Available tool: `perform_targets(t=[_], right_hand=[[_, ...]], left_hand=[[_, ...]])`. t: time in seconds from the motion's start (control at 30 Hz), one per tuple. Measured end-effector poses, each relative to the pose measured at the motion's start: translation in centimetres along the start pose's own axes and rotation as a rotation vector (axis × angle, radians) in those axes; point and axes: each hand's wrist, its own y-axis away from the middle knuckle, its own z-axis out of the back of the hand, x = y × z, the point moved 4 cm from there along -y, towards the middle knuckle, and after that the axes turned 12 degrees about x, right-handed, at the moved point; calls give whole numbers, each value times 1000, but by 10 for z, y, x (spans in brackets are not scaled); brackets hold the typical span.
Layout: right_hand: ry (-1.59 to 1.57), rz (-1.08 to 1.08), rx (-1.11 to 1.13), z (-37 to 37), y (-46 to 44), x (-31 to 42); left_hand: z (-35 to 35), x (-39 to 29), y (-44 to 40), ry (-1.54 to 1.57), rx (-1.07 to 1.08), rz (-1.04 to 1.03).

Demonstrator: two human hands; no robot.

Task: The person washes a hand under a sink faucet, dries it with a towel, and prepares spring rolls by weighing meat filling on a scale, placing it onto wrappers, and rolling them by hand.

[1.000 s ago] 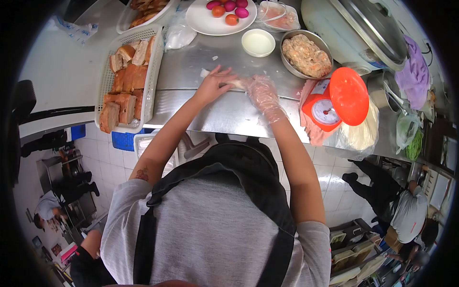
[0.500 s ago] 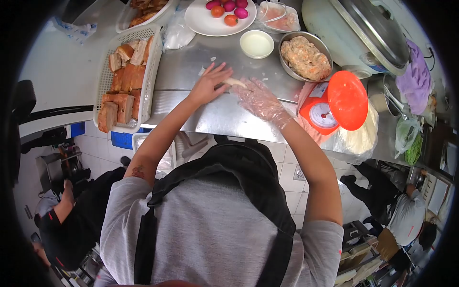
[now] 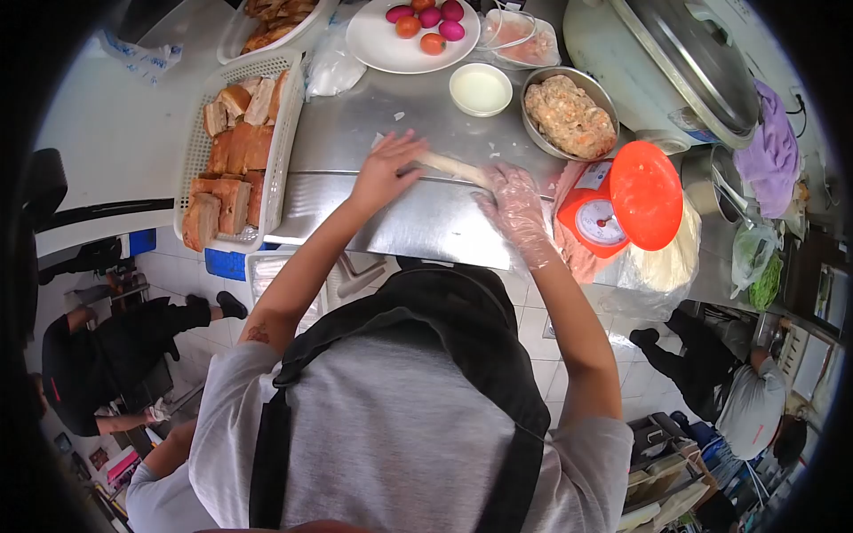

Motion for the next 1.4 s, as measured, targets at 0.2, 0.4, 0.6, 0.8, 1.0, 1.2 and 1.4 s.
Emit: perform_targets(t=[0.2,0.4,0.6,0.8,1.0,1.2,1.4], right_hand=[[-286,-330,159,2,11,-7],[-533,-295,-258,64,13,27],[-370,-120,-416,107,3,66],[-85,-14,-353,110,11,111],[-64,15,-281,99,-9,129],[-83,-1,-295,109,-11,137],[-52,60,-307,128,-12,139]], left_hand=[[-31,-59,-50,53,244,-159],[-27,-86,-86,261,390,17],[21,-119,-77,689,-140,-34],[73,-129,-58,693,-352,204],[85,-132,-51,672,-554,234],[90,-132,-46,499,-517,194],[87,-128,-46,569,-503,22]])
